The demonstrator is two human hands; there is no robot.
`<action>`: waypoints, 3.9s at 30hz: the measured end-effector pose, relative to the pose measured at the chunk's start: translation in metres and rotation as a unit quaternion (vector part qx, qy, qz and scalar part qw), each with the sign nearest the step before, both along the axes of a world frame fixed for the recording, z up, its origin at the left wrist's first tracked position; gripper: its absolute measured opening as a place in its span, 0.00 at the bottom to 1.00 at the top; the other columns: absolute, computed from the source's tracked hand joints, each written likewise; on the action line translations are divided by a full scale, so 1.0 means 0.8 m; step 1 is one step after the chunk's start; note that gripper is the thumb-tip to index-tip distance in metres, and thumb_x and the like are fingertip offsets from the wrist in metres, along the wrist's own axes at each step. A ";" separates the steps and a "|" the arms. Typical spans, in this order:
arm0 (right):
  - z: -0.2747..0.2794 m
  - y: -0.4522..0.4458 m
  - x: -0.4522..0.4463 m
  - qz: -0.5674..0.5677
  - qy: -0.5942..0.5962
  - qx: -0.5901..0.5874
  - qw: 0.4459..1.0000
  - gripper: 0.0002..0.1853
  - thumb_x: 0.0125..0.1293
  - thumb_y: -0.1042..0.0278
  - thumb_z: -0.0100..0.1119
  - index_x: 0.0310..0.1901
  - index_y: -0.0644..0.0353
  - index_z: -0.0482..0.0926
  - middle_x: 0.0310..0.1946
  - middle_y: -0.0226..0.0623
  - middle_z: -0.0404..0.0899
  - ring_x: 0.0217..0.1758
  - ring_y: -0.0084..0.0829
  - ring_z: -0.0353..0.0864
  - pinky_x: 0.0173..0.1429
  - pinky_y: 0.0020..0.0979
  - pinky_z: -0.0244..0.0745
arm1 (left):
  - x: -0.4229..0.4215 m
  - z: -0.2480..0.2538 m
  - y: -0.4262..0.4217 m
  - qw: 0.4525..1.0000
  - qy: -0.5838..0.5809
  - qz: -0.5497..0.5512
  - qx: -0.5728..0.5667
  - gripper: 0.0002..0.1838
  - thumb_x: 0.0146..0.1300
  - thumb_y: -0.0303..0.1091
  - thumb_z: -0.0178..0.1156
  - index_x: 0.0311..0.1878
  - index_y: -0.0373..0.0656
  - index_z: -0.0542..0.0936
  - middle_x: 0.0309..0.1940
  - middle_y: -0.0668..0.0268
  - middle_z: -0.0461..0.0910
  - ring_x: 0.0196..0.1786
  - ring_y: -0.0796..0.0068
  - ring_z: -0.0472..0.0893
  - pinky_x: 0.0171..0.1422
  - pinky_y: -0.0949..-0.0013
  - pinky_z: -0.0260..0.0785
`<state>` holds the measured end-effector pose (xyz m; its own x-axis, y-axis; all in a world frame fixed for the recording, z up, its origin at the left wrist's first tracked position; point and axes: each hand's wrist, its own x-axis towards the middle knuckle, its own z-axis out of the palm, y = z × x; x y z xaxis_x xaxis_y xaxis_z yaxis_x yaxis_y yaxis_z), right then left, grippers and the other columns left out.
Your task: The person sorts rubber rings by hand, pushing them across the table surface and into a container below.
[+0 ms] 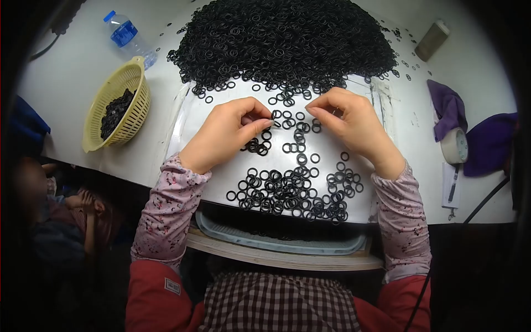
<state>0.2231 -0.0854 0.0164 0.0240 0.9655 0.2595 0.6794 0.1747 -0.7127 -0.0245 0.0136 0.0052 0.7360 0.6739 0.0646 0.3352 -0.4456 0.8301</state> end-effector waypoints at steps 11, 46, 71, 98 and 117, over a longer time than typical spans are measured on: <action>0.009 -0.021 -0.009 0.150 -0.067 -0.108 0.980 0.13 0.61 0.67 0.75 0.42 0.64 0.83 0.40 0.44 0.84 0.42 0.41 0.86 0.49 0.36 0.81 | -0.014 -0.005 0.014 0.993 0.014 0.111 0.048 0.13 0.77 0.33 0.61 0.57 0.36 0.79 0.29 0.71 0.79 0.30 0.84 0.74 0.36 0.76 0.68; -0.032 0.002 0.006 -0.007 -0.226 0.112 0.968 0.22 0.69 0.61 0.68 0.61 0.62 0.84 0.69 0.57 0.75 0.72 0.52 0.75 0.74 0.43 0.72 | -0.001 0.003 -0.033 0.981 -0.052 -0.162 0.095 0.20 0.66 0.29 0.66 0.61 0.37 0.82 0.61 0.53 0.83 0.66 0.62 0.80 0.71 0.61 0.71; 0.010 -0.014 0.015 0.073 0.015 -0.092 0.993 0.13 0.63 0.64 0.75 0.45 0.63 0.87 0.39 0.41 0.85 0.42 0.35 0.87 0.49 0.33 0.82 | 0.041 -0.004 0.020 0.979 -0.002 -0.164 0.119 0.13 0.59 0.34 0.78 0.46 0.45 0.87 0.47 0.64 0.76 0.55 0.66 0.77 0.60 0.66 0.72; 0.015 -0.023 -0.015 0.139 0.024 -0.159 0.977 0.10 0.62 0.67 0.74 0.40 0.61 0.85 0.33 0.38 0.85 0.37 0.33 0.85 0.44 0.32 0.81 | 0.033 -0.020 0.039 0.995 -0.072 0.052 0.043 0.11 0.78 0.29 0.58 0.58 0.37 0.76 0.36 0.70 0.78 0.33 0.85 0.77 0.38 0.79 0.72; -0.008 -0.009 0.012 0.055 -0.051 -0.008 0.997 0.11 0.66 0.66 0.69 0.46 0.62 0.90 0.43 0.43 0.85 0.52 0.43 0.82 0.58 0.38 0.78 | 0.035 0.004 -0.002 0.967 -0.060 -0.227 -0.102 0.11 0.76 0.32 0.62 0.53 0.34 0.81 0.45 0.63 0.86 0.48 0.78 0.84 0.54 0.73 0.77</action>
